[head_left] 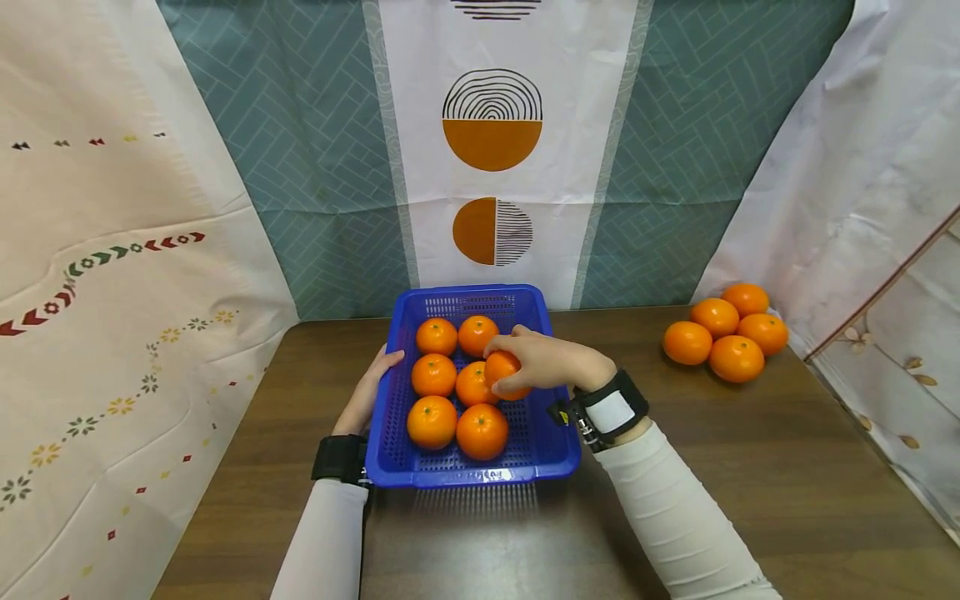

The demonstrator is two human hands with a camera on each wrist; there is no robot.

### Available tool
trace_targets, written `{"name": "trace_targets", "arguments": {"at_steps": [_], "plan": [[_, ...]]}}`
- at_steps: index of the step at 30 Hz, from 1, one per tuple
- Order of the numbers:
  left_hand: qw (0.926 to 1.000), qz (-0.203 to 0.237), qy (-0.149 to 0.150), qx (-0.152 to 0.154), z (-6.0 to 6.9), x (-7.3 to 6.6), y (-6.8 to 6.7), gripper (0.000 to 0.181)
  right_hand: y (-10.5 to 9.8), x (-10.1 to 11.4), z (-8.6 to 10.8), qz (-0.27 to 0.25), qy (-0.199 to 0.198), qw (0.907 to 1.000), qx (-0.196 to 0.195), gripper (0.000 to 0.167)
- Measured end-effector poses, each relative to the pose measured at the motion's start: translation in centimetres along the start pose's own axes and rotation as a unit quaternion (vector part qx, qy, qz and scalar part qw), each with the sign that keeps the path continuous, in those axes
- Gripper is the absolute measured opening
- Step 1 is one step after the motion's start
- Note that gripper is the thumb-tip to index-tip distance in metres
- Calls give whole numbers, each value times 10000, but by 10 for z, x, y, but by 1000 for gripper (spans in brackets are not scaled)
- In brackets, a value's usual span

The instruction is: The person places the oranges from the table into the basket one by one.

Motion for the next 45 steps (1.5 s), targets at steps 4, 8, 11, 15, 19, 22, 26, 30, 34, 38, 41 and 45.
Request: {"name": "trace_targets", "arguments": {"at_steps": [4, 8, 11, 15, 19, 22, 26, 30, 34, 38, 41, 45], "plan": [[10000, -11, -27, -1, 0, 3, -1, 63, 6, -3, -2, 252, 212, 9993, 156, 47], [10000, 33, -36, 5, 4, -4, 2, 63, 15, -8, -4, 351, 485, 9976, 354, 49], [10000, 33, -38, 21, 7, -8, 4, 63, 21, -12, -6, 338, 701, 9960, 444, 52], [10000, -11, -8, 65, 7, -11, 5, 64, 28, -17, -10, 440, 963, 9932, 482, 60], [10000, 11, 33, 52, 4, -9, 3, 64, 33, -20, -12, 575, 1201, 9896, 541, 78], [10000, -20, 35, 1, 0, -4, -1, 62, 38, -21, -13, 678, 1292, 9873, 633, 80], [10000, -61, 9, -22, -2, 1, -3, 62, 43, -20, -15, 864, 1280, 9859, 638, 69], [10000, -27, -21, -22, 0, -1, -2, 63, 48, -19, -17, 939, 1267, 9854, 644, 82], [10000, 16, -21, 31, 3, -8, 4, 64, 52, -19, -16, 1032, 1355, 9826, 740, 102], [10000, 82, -5, 24, 5, -13, 7, 64, 54, -19, -16, 1017, 1382, 9825, 727, 103], [10000, 94, 10, -4, 5, -13, 6, 64, 55, -19, -17, 975, 1355, 9833, 729, 102], [10000, 36, 33, 28, 4, -10, 5, 65, 54, -18, -16, 1002, 1306, 9840, 686, 99]]}}
Point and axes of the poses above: each hand's wrist, its own z-axis away from the middle knuckle, its own y-axis out of the palm, x = y × z, the point moved 10 cm from there along -z, towards the middle knuckle, and after that the axes turned 8 degrees about -z, right-handed, at the moved point
